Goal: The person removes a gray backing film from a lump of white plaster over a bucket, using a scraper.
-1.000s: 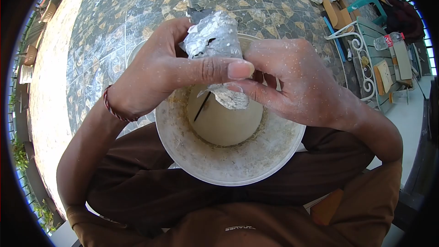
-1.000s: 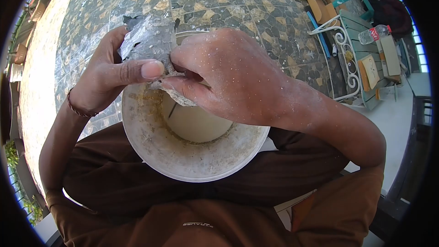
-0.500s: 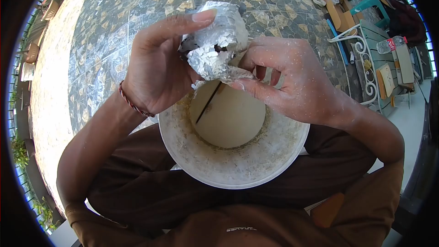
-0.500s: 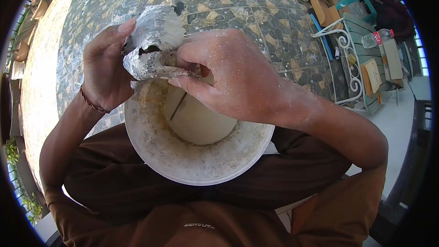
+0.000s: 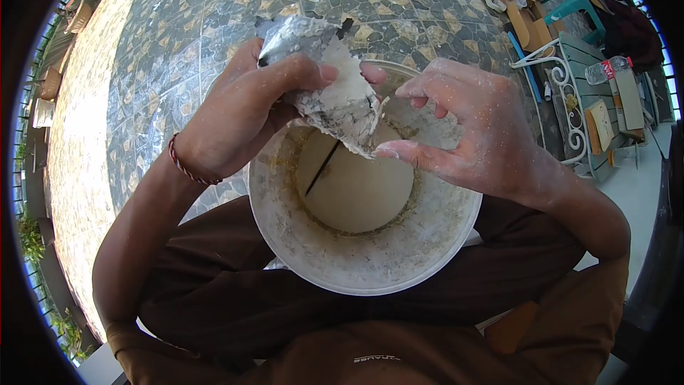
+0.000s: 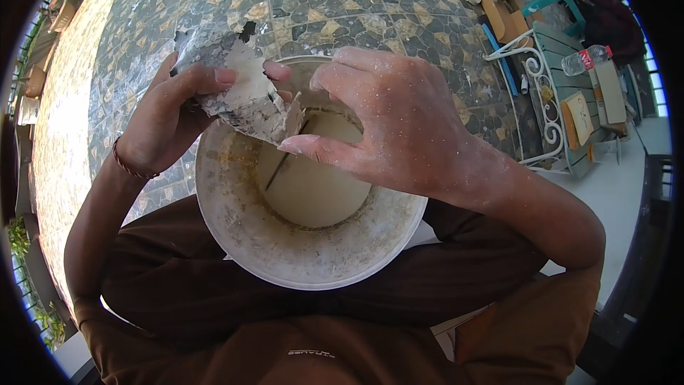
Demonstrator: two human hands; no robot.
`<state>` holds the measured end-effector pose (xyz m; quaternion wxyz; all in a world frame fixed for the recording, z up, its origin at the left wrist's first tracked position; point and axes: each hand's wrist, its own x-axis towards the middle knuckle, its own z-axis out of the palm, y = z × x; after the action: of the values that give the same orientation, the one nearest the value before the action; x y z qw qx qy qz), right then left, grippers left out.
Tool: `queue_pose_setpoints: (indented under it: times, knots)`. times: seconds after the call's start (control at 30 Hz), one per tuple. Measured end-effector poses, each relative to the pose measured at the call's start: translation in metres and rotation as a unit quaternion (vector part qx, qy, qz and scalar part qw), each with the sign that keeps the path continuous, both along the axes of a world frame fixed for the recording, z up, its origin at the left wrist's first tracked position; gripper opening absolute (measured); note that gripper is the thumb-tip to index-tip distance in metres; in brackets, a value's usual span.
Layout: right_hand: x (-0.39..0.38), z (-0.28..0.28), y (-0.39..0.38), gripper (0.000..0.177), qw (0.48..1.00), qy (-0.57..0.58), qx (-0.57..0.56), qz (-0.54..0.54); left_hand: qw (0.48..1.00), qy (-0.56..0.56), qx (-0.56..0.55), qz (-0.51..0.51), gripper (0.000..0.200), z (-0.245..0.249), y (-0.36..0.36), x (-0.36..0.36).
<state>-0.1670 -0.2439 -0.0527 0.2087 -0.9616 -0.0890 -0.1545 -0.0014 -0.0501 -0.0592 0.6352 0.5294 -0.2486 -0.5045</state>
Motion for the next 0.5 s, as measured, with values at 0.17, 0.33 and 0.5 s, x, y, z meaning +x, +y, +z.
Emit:
queue_pose_setpoints:
  times: [0.17, 0.33, 0.5]
  knots:
    - [-0.005, 0.004, 0.003, 0.044, 0.999, 0.051, 0.002, -0.008, 0.998, -0.051, 0.024, -0.025, 0.040, 0.008, -0.003, -0.008]
    - [0.000, 0.008, 0.010, 0.041, 0.991, 0.130, 0.011, -0.041, 1.000, 0.027, -0.014, -0.002, 0.048, 0.008, -0.011, -0.015]
    - [0.012, -0.003, 0.002, 0.030, 0.977, 0.110, 0.185, -0.004, 0.997, 0.069, -0.037, 0.020, 0.050, 0.019, -0.016, -0.018]
